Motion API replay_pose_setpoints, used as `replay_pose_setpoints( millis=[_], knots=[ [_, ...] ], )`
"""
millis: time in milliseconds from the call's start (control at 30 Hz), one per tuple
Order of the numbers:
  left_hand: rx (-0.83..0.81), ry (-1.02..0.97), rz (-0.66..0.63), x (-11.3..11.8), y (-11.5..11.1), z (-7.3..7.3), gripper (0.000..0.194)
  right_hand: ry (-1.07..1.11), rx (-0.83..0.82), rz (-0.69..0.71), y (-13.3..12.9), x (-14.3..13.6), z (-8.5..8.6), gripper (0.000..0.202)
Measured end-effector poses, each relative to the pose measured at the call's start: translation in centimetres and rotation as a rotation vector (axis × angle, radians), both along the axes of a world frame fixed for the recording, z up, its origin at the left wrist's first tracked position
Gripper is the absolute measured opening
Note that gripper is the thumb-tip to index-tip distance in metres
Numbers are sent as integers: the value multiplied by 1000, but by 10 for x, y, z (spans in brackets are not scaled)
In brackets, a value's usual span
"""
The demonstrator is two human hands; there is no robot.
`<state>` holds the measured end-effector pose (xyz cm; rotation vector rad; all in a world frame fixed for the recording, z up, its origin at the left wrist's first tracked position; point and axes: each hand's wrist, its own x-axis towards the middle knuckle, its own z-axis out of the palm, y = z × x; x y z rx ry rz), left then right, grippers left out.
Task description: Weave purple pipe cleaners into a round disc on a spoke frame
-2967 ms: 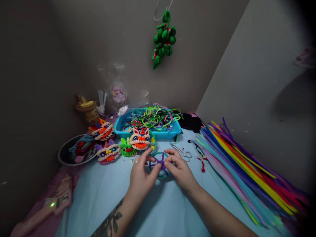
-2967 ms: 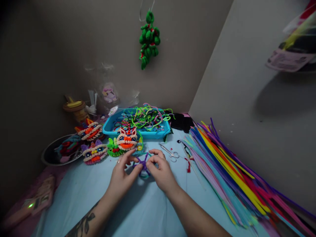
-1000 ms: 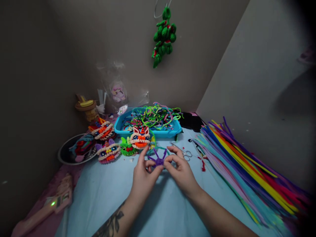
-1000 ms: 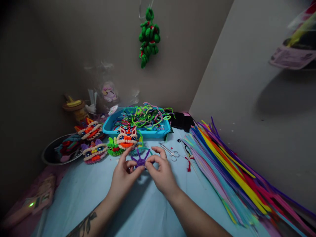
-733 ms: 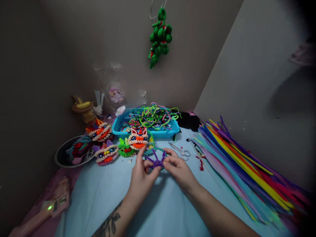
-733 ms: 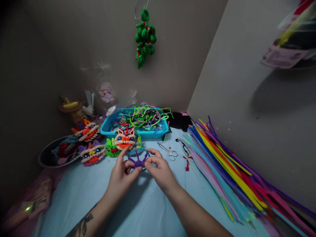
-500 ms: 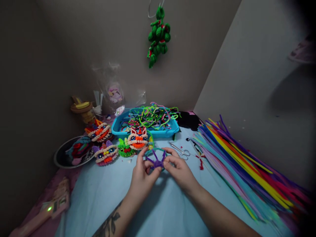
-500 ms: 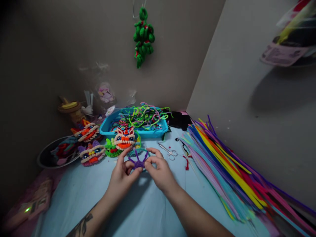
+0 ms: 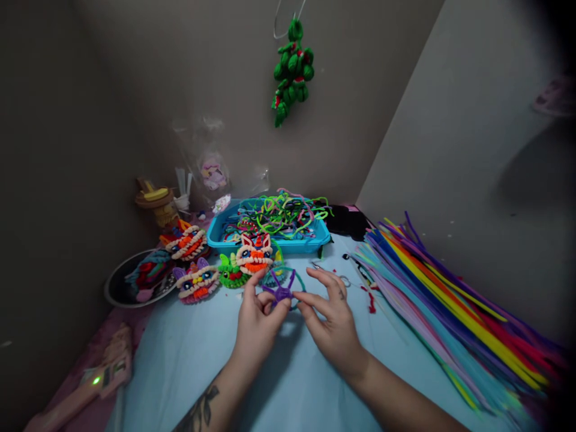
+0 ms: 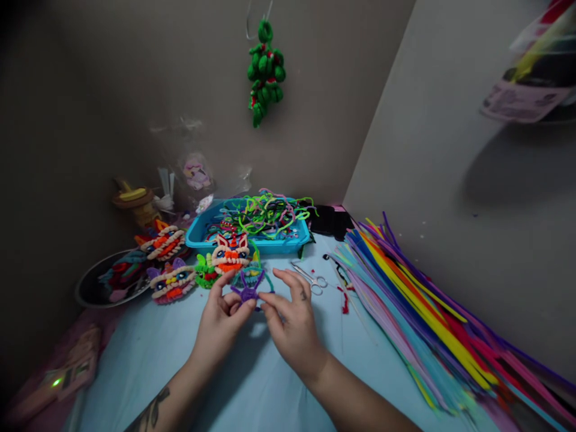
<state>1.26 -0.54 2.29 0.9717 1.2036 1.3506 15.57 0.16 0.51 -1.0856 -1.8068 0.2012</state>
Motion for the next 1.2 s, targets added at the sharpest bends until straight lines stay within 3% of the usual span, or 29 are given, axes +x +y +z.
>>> replay_pose_setpoints(
  millis=[267, 467, 1200],
  knots=[
    [72, 151, -17, -2, -3, -3, 59, 231, -364, 95, 4, 1, -2, 13],
    [77, 233, -12, 0, -4, -2, 53, 348, -507, 169, 9, 2, -2, 7],
    [76, 321, -3, -1, -5, -16, 44, 233, -382, 46, 3, -9, -6, 15]
  ],
)
